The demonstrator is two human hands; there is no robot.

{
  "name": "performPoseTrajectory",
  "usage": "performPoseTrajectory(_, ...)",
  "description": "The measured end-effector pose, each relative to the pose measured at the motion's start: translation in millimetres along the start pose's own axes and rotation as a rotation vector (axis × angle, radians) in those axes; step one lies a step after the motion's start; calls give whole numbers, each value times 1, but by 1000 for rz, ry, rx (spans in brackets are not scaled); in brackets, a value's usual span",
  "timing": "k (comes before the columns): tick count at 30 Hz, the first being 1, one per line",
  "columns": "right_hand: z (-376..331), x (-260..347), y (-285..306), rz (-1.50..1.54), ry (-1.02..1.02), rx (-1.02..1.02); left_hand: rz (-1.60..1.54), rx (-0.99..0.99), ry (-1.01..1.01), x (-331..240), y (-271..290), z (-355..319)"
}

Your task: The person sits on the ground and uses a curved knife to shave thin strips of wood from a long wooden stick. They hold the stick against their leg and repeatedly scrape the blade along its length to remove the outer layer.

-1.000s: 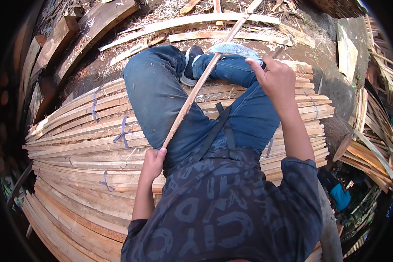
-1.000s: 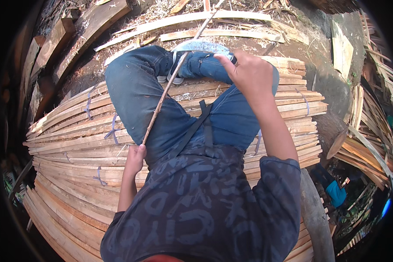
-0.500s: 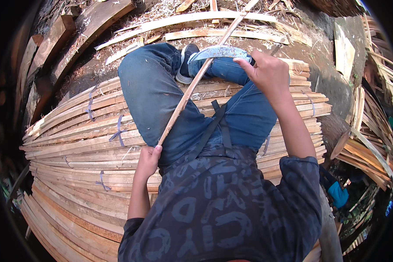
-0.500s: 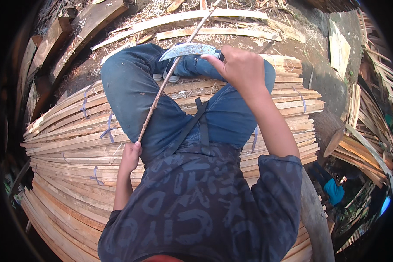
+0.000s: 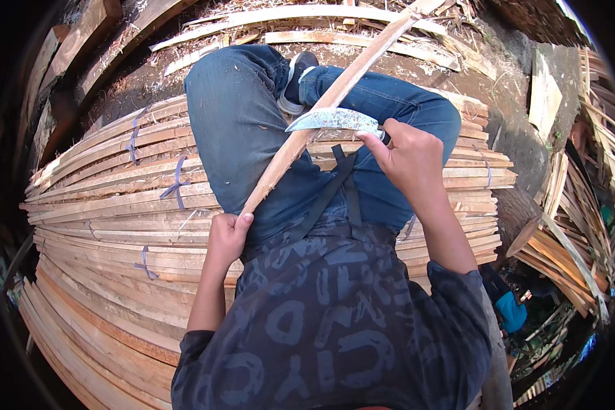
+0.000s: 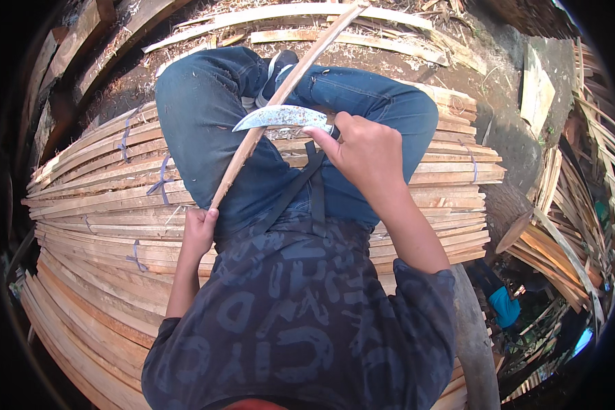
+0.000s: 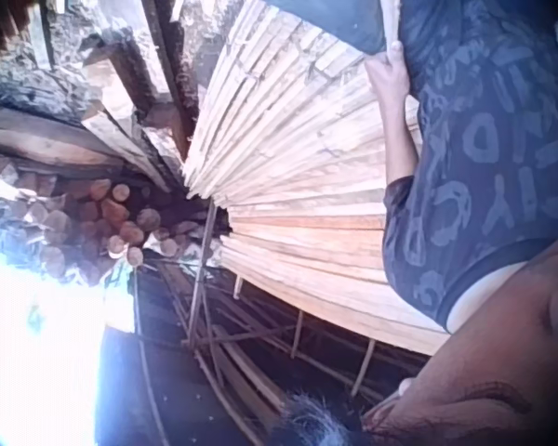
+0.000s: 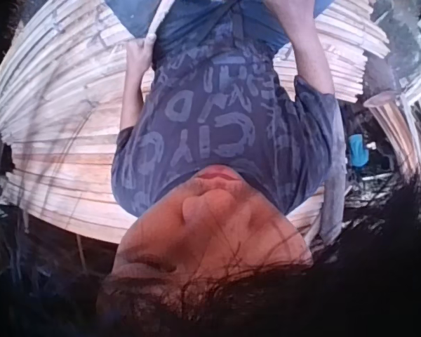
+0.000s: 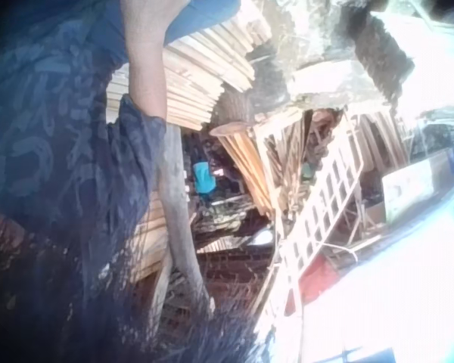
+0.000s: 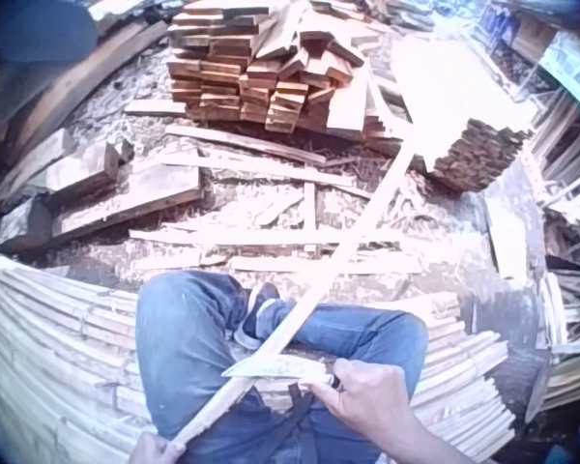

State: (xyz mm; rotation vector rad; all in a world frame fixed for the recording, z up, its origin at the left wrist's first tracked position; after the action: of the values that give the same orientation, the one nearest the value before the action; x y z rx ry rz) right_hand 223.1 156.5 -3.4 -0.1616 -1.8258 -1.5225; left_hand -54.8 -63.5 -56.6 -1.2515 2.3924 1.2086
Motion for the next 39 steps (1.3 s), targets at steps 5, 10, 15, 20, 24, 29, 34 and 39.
performPoseTrajectory(5, -13, 2, -7, 89, -31, 6, 108, -91, 43, -5, -3, -4)
performPoseTrajectory(10, -18, 6, -10, 193, -89, 34, 156, -150, 51, -8, -5, -6)
performPoseTrajectory(15, -15, 2, -10, 118, -100, 61, 216, -182, 82, -11, -6, -8)
performPoseTrajectory(20, -8, -13, -12, 42, -79, 34, 208, -174, 81, -13, -5, -7)
performPoseTrajectory(24, 3, -33, -7, 8, -133, -10, 202, -159, 87, -14, -4, -8)
performPoseTrajectory(29, 19, -68, 7, -7, -232, -79, 201, -152, 96, -15, -3, -7)
performPoseTrajectory(34, 35, -86, 27, -66, -305, -238, 210, -160, 96, -9, -5, -8)
performPoseTrajectory(39, 29, -84, 43, -1, -407, -236, 228, -153, 85, -13, -1, -8)
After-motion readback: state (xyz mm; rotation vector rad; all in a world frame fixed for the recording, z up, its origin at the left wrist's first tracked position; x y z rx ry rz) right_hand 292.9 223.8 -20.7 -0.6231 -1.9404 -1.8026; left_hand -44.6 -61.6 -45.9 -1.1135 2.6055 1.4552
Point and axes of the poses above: each hand's wrist, its own z-axis towards the middle knuckle, its own y-axis out of the back of the hand, x = y × z, the point moved 3 cm from there along z, towards the middle knuckle, and after that the axes turned 14 degrees about z, right-handed, at the moved point
